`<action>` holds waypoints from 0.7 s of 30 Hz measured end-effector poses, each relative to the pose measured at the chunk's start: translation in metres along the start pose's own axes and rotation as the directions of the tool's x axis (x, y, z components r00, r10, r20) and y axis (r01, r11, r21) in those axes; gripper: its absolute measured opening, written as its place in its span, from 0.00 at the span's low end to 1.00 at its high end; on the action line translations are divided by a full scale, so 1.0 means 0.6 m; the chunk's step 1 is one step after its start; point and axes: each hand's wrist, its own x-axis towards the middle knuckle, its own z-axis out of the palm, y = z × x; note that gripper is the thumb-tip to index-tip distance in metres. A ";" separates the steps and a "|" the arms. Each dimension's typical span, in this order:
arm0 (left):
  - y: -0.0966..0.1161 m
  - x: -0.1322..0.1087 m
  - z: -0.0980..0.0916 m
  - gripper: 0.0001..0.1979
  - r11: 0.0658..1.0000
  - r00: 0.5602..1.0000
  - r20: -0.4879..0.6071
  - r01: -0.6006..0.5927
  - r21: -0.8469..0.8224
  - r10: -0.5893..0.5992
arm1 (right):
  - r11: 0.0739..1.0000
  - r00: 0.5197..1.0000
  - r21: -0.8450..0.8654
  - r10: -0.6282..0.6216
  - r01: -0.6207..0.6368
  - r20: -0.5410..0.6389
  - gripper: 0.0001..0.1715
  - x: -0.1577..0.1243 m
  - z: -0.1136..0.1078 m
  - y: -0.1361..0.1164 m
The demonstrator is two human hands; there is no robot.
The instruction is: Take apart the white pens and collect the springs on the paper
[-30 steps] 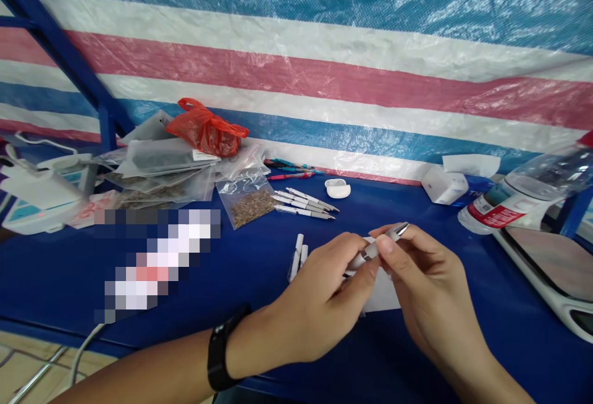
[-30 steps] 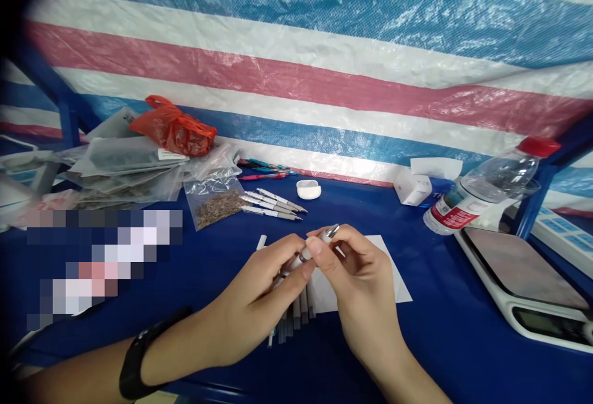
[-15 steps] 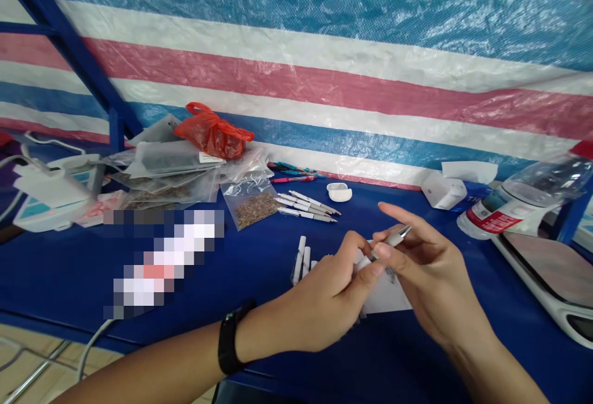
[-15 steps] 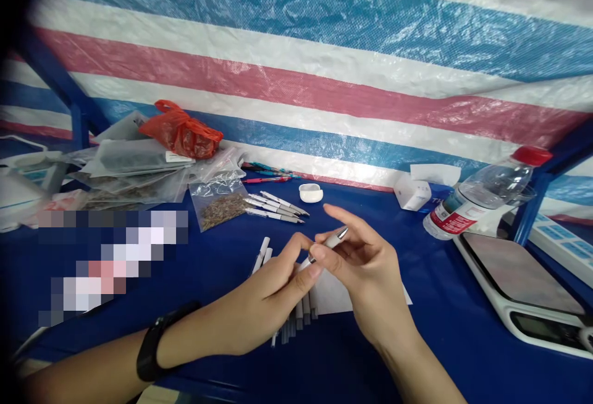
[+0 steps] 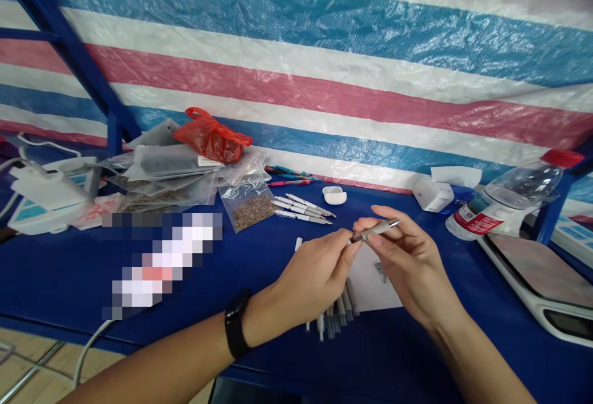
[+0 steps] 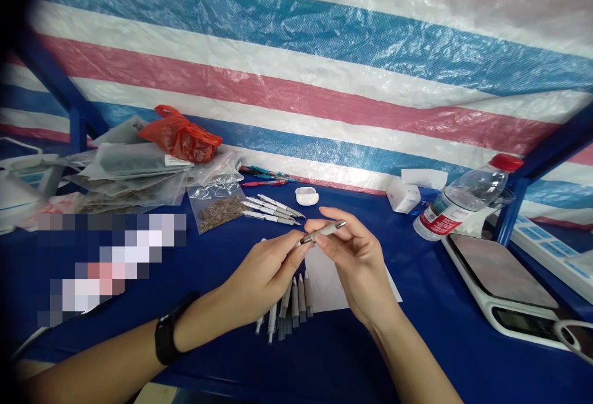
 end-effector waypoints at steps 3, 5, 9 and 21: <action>-0.003 0.003 -0.006 0.16 1.000 0.999 0.037 -0.014 0.011 0.014 | 0.999 0.999 0.045 -0.021 0.023 -0.050 0.18 0.004 -0.004 -0.003; -0.004 0.004 -0.008 0.14 0.999 0.999 0.045 -0.031 0.022 0.030 | 0.996 0.993 0.087 -0.024 0.034 -0.112 0.19 0.008 -0.010 -0.004; -0.004 0.004 -0.008 0.14 0.997 0.999 0.030 -0.029 0.067 0.027 | 0.983 0.960 0.137 -0.078 0.118 -0.267 0.20 0.019 -0.024 -0.014; -0.012 0.003 -0.002 0.13 0.991 0.999 0.025 -0.034 0.129 0.031 | 0.999 0.974 -0.035 0.021 -0.030 -0.225 0.20 0.011 -0.016 -0.012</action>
